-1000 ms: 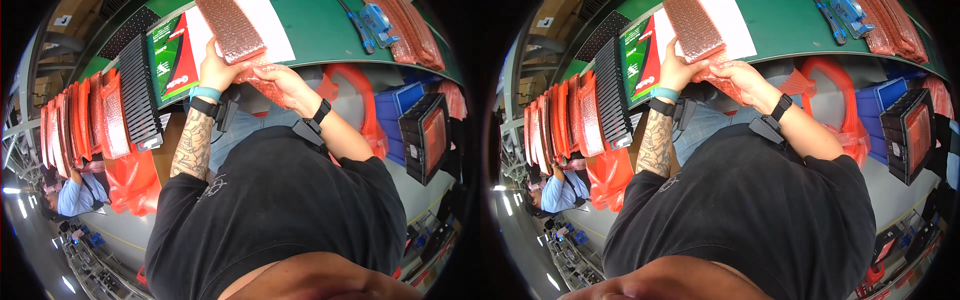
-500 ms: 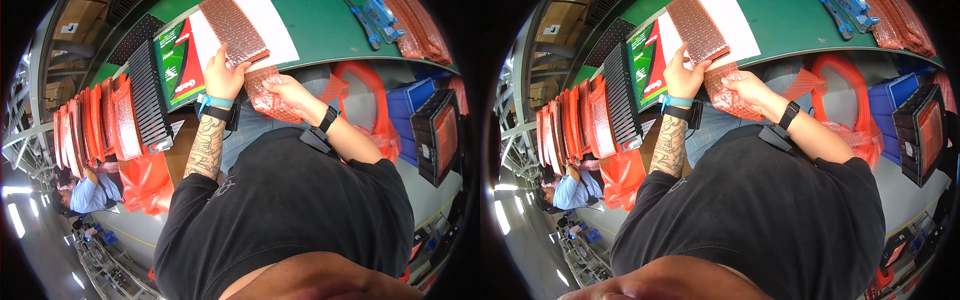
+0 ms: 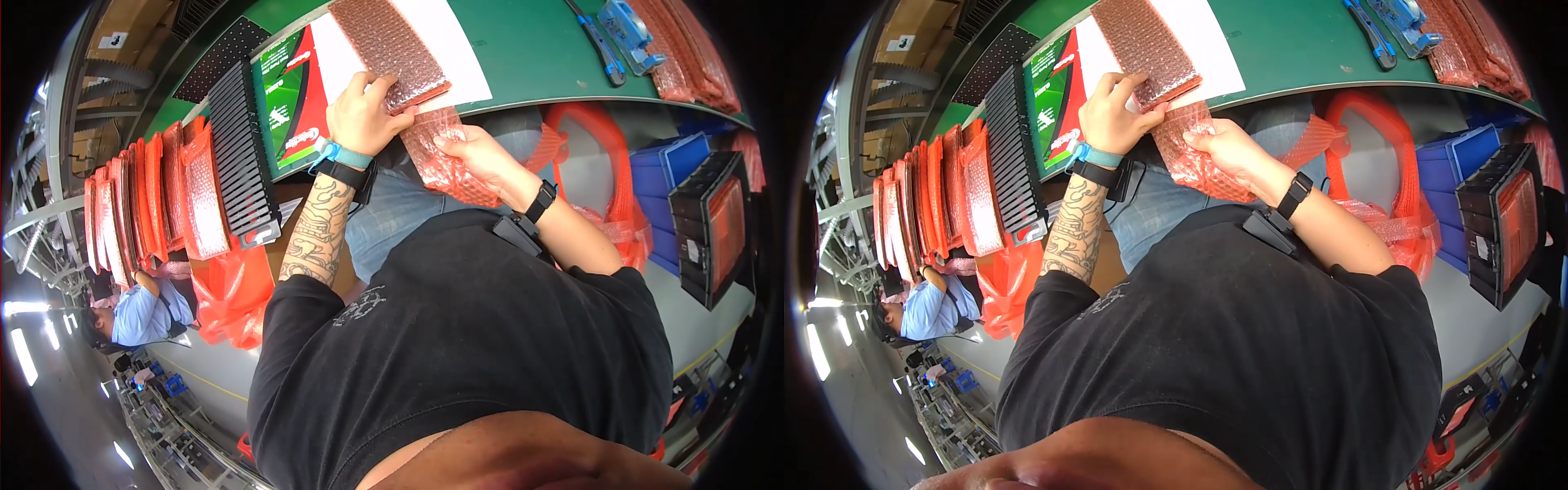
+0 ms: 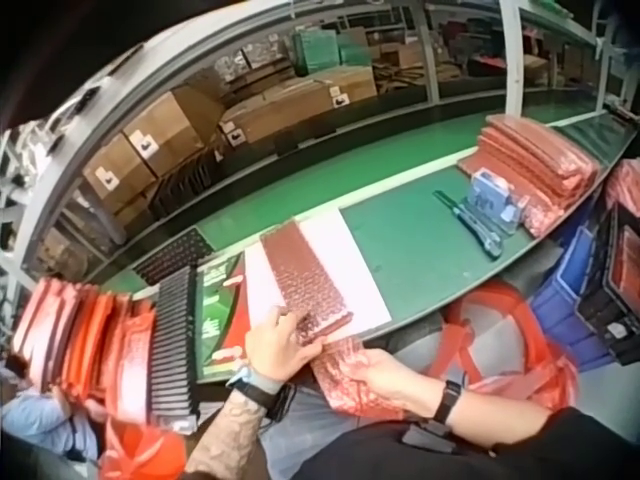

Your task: The person wraps circuit boards by hand, placing each board into a bubble wrap sleeve, folding it over, and securing it with tape. They then stack the wrapped circuit boards on the workbench and repeat the process.

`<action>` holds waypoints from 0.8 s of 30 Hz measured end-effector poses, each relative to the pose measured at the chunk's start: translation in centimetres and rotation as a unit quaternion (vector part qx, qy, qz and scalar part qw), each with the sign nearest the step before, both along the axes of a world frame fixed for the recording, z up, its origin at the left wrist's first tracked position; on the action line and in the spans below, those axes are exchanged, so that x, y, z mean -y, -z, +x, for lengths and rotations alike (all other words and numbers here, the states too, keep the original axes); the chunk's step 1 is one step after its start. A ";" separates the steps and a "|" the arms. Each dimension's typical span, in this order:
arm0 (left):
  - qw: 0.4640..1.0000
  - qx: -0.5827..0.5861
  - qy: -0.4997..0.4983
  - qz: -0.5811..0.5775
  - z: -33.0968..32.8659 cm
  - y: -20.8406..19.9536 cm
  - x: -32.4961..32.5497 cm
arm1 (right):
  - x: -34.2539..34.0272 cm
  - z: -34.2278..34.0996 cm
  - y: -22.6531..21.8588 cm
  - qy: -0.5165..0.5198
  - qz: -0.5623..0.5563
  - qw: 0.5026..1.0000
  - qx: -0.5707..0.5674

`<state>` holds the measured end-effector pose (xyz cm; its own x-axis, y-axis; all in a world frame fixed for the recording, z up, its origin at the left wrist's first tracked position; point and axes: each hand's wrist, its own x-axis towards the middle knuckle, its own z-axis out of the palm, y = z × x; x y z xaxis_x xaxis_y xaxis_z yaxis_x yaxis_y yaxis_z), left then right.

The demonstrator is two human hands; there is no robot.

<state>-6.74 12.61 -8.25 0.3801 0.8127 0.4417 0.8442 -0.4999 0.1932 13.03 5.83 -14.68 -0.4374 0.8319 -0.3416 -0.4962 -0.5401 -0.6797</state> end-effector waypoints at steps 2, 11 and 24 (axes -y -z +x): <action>1.000 0.000 -0.004 0.020 -0.3 0.7 0.0 | -0.1 0.0 0.1 -0.007 0.013 1.000 0.010; 0.963 -0.155 0.203 0.082 2.8 -3.6 -3.9 | -0.2 0.9 0.3 -0.045 -0.025 0.999 0.006; 0.942 -0.142 0.279 -0.121 2.9 -1.9 -6.6 | 0.1 1.3 0.7 -0.023 -0.014 0.999 0.022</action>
